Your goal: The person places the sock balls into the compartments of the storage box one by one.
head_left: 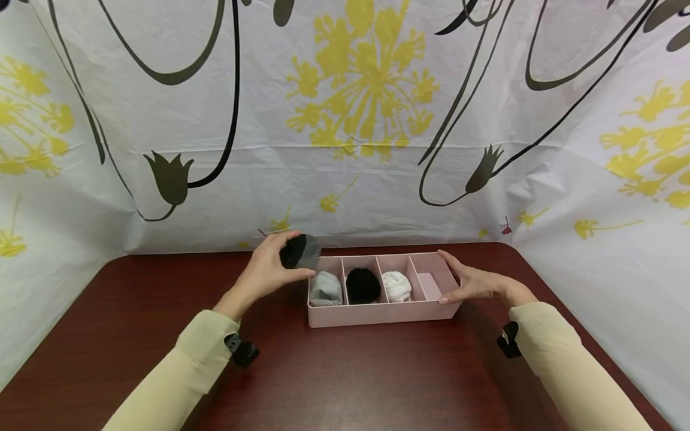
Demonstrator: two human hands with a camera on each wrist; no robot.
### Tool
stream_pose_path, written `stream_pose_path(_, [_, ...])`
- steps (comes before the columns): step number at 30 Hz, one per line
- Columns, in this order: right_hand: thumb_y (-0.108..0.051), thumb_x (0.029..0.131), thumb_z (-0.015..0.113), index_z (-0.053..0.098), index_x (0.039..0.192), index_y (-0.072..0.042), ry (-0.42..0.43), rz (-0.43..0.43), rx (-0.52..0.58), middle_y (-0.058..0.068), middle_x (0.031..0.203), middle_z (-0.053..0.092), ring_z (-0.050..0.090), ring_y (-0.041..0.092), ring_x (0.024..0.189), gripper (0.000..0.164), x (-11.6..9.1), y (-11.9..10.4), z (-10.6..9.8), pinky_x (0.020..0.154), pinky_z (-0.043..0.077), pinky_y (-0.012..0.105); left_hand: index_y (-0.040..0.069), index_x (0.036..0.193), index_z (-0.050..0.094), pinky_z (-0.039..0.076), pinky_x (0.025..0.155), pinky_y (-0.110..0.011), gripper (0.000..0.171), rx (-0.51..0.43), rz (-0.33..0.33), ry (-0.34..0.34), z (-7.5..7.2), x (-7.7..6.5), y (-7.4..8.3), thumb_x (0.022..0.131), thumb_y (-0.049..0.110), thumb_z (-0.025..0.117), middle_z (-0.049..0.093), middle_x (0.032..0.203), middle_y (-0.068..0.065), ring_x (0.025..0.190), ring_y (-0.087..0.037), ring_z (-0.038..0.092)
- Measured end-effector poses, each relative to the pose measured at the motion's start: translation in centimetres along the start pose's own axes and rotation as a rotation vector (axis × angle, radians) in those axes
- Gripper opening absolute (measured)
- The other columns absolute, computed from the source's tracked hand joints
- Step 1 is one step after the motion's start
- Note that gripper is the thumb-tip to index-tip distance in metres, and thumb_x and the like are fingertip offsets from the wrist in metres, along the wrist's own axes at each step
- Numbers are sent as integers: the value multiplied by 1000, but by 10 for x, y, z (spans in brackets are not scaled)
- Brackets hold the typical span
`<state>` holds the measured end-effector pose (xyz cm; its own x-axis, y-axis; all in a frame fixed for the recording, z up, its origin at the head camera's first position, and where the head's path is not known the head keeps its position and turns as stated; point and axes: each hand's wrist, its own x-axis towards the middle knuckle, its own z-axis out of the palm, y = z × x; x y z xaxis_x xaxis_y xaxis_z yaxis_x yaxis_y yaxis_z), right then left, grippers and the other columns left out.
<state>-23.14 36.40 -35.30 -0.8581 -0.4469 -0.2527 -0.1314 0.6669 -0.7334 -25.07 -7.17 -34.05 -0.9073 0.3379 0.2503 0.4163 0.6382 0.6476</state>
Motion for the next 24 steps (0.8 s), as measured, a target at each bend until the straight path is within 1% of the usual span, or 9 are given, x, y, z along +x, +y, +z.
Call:
stream_pose_path(1, [-22, 74, 79, -11, 149, -4, 1, 0, -2, 30, 150, -4, 7, 46, 135, 118, 0, 0, 0, 105, 18, 63, 16, 142, 41, 38, 99, -55, 85, -2, 6, 1, 4, 2, 5, 71, 43, 80, 40, 143, -12, 129, -34, 40])
stream_pose_path(4, [-22, 75, 79, -11, 149, -4, 2, -2, -3, 30, 150, -2, 10, 44, 134, 118, 0, 1, -1, 105, 20, 62, 17, 141, 42, 39, 100, -53, 85, 0, 12, 0, 16, 7, 19, 71, 44, 80, 41, 142, -11, 128, -32, 41])
stream_pose_path(7, [-21, 74, 79, -11, 149, -3, 3, -7, 1, 30, 149, -1, 12, 44, 133, 118, 0, 2, -1, 105, 21, 61, 19, 141, 43, 39, 100, -51, 85, -19, 14, -12, 29, 14, 33, 70, 44, 81, 42, 141, -9, 128, -30, 41])
stream_pose_path(13, [-19, 75, 78, -12, 149, -5, -6, -5, 25, 29, 151, -7, 6, 44, 135, 118, -1, 3, -1, 105, 19, 63, 22, 140, 44, 41, 98, -49, 83, -74, 32, -32, 55, 26, 59, 69, 45, 81, 45, 138, -7, 125, -29, 44])
stream_pose_path(16, [-19, 75, 78, -12, 149, -5, -7, -8, 30, 29, 150, -6, 7, 44, 135, 117, -1, 3, -1, 105, 20, 62, 23, 140, 45, 42, 98, -48, 82, -89, 53, -33, 67, 31, 71, 70, 44, 81, 46, 137, -7, 124, -28, 45])
stream_pose_path(20, [-21, 75, 78, -13, 149, -5, -11, -2, 40, 29, 150, -3, 12, 43, 133, 118, -1, 3, -1, 104, 23, 60, 22, 139, 45, 41, 99, -45, 80, -101, 80, -38, 82, 36, 85, 71, 43, 80, 46, 137, -7, 125, -27, 45])
stream_pose_path(24, [-24, 76, 78, -15, 148, -7, -17, 29, 59, 28, 150, -1, 14, 43, 134, 119, 0, 3, -1, 105, 24, 58, 22, 140, 44, 43, 99, -44, 81, -87, 90, -50, 97, 40, 97, 71, 45, 79, 46, 138, -7, 125, -26, 46])
